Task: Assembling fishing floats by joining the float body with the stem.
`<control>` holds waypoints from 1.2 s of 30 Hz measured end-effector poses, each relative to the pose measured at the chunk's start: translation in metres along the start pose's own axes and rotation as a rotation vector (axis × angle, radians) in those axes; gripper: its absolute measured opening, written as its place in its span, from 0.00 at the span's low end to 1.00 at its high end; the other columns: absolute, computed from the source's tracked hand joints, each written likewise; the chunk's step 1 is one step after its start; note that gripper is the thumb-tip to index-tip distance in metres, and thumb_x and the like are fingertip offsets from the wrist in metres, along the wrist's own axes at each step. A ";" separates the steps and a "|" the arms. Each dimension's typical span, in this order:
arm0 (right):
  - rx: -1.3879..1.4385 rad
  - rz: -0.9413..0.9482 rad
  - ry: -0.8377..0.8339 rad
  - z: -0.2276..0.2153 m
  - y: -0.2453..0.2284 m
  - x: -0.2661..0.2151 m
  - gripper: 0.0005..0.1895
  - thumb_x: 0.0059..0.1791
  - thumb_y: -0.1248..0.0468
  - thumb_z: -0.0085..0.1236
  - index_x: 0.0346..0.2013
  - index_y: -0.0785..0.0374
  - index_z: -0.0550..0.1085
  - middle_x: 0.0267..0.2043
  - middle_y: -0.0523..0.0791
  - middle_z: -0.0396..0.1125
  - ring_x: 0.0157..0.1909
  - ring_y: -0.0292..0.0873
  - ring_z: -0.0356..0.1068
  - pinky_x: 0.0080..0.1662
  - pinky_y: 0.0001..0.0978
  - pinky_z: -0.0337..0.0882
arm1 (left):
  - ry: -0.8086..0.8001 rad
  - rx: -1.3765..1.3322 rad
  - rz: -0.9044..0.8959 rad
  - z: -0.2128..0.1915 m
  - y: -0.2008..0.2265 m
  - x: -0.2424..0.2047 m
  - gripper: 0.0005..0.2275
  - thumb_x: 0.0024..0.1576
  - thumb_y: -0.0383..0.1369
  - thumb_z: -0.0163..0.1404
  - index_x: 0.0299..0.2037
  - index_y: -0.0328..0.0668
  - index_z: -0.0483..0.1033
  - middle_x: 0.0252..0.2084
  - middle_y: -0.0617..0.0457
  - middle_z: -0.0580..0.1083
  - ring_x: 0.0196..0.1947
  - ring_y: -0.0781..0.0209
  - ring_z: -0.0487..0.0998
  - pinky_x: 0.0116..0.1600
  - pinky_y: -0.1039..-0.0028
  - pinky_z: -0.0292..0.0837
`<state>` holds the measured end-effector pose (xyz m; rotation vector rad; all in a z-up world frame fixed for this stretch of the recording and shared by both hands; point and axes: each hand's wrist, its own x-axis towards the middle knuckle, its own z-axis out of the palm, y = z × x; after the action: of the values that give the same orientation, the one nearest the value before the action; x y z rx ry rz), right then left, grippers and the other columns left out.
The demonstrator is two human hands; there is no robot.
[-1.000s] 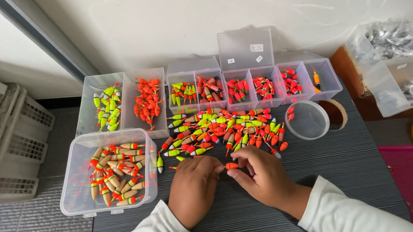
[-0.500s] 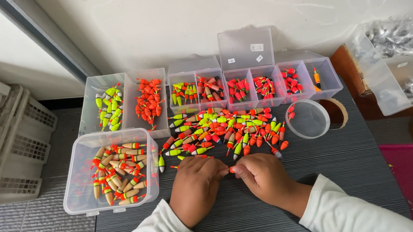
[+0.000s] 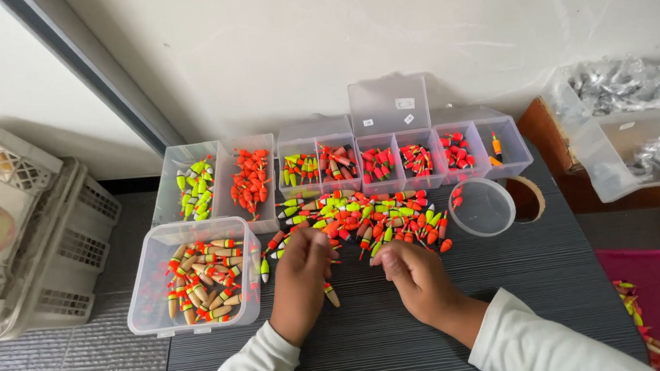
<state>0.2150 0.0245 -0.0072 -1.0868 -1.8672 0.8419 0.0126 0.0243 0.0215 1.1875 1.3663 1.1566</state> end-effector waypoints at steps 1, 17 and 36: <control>0.006 -0.028 0.024 0.000 0.001 0.001 0.21 0.57 0.52 0.37 0.35 0.58 0.76 0.25 0.41 0.70 0.27 0.37 0.70 0.32 0.29 0.69 | 0.141 -0.220 -0.105 0.001 0.000 0.008 0.12 0.67 0.35 0.39 0.30 0.44 0.65 0.20 0.56 0.62 0.18 0.68 0.57 0.24 0.76 0.53; -0.779 -0.136 0.063 -0.052 0.000 0.027 0.15 0.43 0.55 0.65 0.43 0.51 0.78 0.33 0.43 0.71 0.40 0.51 0.73 0.44 0.49 0.69 | 0.131 -0.174 0.140 0.024 0.016 0.020 0.14 0.65 0.27 0.42 0.59 0.30 0.68 0.35 0.46 0.72 0.27 0.69 0.64 0.32 0.78 0.61; -0.355 -0.382 -0.004 -0.031 0.006 0.014 0.17 0.47 0.72 0.61 0.49 0.62 0.69 0.45 0.46 0.72 0.46 0.45 0.74 0.51 0.36 0.75 | -0.127 0.589 0.593 0.029 -0.012 -0.005 0.09 0.63 0.38 0.46 0.45 0.43 0.73 0.41 0.50 0.76 0.40 0.47 0.78 0.35 0.58 0.71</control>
<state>0.2400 0.0438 0.0064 -0.8840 -2.1870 0.3008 0.0409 0.0202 0.0067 2.1582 1.3351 1.0625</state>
